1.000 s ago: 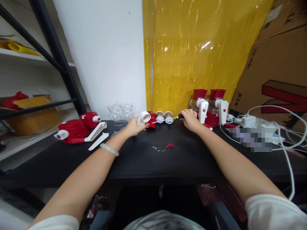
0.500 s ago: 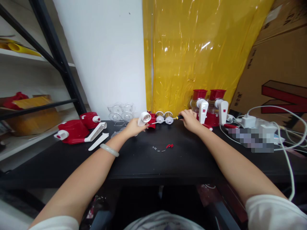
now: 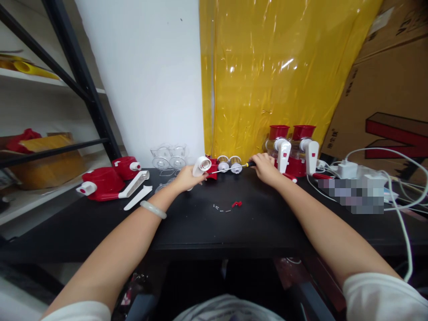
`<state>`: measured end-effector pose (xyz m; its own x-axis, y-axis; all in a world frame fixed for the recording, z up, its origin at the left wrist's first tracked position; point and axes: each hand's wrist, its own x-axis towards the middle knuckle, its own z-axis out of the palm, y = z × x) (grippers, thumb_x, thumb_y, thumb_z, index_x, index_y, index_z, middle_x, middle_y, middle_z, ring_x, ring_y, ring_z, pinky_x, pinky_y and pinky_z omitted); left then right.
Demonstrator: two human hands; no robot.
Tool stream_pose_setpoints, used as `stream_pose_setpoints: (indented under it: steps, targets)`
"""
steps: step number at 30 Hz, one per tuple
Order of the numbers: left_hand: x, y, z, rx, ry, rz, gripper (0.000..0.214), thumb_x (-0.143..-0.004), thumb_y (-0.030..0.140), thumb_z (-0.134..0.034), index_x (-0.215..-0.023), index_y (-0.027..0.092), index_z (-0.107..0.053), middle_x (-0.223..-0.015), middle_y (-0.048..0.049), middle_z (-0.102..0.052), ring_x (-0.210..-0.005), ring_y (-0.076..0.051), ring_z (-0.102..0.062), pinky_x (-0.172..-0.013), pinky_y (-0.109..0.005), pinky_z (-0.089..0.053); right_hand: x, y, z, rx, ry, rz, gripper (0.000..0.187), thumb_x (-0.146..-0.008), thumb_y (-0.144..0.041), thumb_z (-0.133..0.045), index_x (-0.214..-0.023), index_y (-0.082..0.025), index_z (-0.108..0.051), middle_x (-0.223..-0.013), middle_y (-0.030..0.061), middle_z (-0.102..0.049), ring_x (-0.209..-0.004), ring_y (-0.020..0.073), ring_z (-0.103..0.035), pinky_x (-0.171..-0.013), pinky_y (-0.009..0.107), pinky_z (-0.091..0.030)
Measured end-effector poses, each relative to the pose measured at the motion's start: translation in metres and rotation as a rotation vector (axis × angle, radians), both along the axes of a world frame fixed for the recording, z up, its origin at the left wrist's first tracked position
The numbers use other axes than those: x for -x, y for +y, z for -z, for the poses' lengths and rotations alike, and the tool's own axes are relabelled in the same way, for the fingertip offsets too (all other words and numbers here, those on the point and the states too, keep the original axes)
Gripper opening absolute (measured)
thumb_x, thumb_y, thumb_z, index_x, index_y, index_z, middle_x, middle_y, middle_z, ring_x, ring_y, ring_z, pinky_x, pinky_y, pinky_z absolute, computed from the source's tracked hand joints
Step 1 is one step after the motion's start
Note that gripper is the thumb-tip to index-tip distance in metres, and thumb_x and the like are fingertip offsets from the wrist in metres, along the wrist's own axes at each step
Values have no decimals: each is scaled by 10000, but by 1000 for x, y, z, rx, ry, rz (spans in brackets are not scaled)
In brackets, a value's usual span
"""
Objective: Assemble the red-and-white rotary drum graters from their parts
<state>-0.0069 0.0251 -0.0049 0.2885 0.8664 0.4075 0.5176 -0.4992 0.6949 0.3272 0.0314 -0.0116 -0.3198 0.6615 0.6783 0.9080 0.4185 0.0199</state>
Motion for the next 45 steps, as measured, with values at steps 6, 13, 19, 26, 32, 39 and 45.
stream_pose_setpoints:
  steps: [6,13,19,26,32,39,45]
  targets:
    - [0,-3,-3,-1,33,8,338,-698,417,-702,-869,126,-703,-700,-64,-709,-582,-178,-661,-596,-280,-526,0,-2,-1,6,-6,3,186,-872,-203,-465,-1035,-214,-554,-1055,116,-608,-989,276,-458,-835,408,-274]
    - [6,-1,-10,-56,39,-49,371,-683,395,-711,-948,141,-661,-665,-22,-667,-538,-164,-627,-545,-268,-503,-4,-1,-3,-4,-19,54,196,-876,-203,-465,-1052,-211,-551,-1065,118,-616,-981,281,-465,-809,401,-287]
    - [6,10,-5,4,-183,-185,306,-719,264,-639,-994,171,-543,-665,14,-626,-485,-145,-608,-513,-267,-513,-9,-7,-12,-29,-87,132,224,-908,-261,-456,-1104,-214,-552,-1074,119,-619,-979,294,-480,-757,384,-311]
    - [1,2,-9,59,-137,-271,320,-726,248,-603,-1021,170,-506,-549,35,-606,-479,-184,-641,-509,-265,-499,-19,-17,-34,-38,-109,50,272,-931,-296,-448,-1158,-206,-566,-1030,116,-625,-943,268,-523,-729,357,-355]
    - [-2,2,-5,15,-127,-224,245,-749,252,-582,-962,191,-479,-600,33,-622,-476,-170,-645,-478,-250,-490,-17,-25,-42,-74,-154,40,298,-940,-323,-432,-1170,-213,-586,-989,110,-608,-906,256,-528,-718,351,-350]
    - [-9,-3,-5,40,-146,-200,270,-755,249,-589,-986,187,-464,-574,53,-599,-461,-158,-633,-466,-243,-492,-7,-33,-44,-105,-200,54,289,-947,-319,-416,-1152,-221,-595,-978,104,-604,-894,250,-514,-699,343,-325]
    - [-11,-7,-7,38,-110,-226,295,-765,252,-583,-1029,176,-474,-604,35,-612,-472,-182,-644,-472,-266,-501,-6,-34,-44,-102,-210,62,284,-950,-319,-411,-1147,-225,-593,-982,104,-606,-896,249,-509,-691,341,-315]
